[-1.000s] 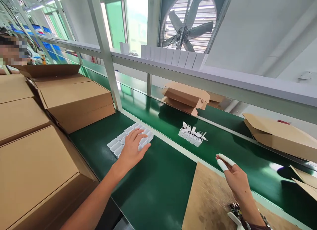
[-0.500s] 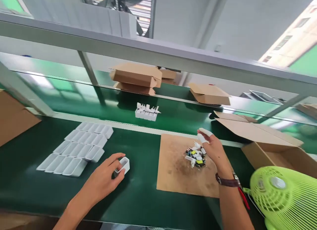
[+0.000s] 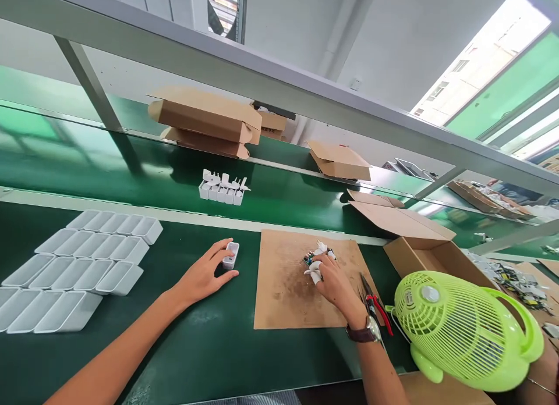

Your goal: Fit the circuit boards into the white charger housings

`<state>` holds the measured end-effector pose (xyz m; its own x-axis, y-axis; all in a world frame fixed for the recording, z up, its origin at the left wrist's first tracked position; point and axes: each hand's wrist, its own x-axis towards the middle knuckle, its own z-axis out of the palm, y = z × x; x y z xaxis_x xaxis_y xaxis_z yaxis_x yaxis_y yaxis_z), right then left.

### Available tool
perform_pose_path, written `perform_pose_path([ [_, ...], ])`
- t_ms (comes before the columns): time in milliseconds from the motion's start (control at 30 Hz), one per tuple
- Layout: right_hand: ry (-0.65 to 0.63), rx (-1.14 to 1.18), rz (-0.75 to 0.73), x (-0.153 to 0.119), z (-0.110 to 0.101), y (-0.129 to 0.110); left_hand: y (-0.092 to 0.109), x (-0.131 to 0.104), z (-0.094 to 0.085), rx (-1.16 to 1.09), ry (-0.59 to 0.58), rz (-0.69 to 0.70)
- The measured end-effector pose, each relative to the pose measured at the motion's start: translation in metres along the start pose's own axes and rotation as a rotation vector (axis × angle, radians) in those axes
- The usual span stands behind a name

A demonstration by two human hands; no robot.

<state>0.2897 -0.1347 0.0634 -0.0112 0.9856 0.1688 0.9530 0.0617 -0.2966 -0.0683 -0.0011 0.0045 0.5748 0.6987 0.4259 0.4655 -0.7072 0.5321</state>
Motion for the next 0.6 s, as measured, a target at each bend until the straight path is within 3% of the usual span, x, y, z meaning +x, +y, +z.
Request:
perform_pose_path([
  [100,0.081,0.466,0.167,0.008,-0.013,0.009,0.001,-0.009,-0.001,-0.062,-0.008,0.006],
  [200,0.292,0.854,0.366,0.017,-0.026,0.014,0.002,-0.011,-0.002,-0.103,-0.011,0.007],
  [267,0.392,0.923,0.401,0.022,-0.029,0.012,0.003,-0.009,-0.001,-0.13,-0.026,-0.003],
  [367,0.425,0.953,0.405,0.032,-0.024,-0.003,0.006,-0.008,0.002,-0.153,-0.048,-0.028],
  [467,0.349,0.941,0.341,0.045,-0.01,-0.034,0.005,-0.008,0.005,-0.142,0.009,-0.032],
  [600,0.091,0.704,-0.077,0.063,0.008,-0.078,-0.001,-0.008,0.003,-0.092,0.139,-0.055],
])
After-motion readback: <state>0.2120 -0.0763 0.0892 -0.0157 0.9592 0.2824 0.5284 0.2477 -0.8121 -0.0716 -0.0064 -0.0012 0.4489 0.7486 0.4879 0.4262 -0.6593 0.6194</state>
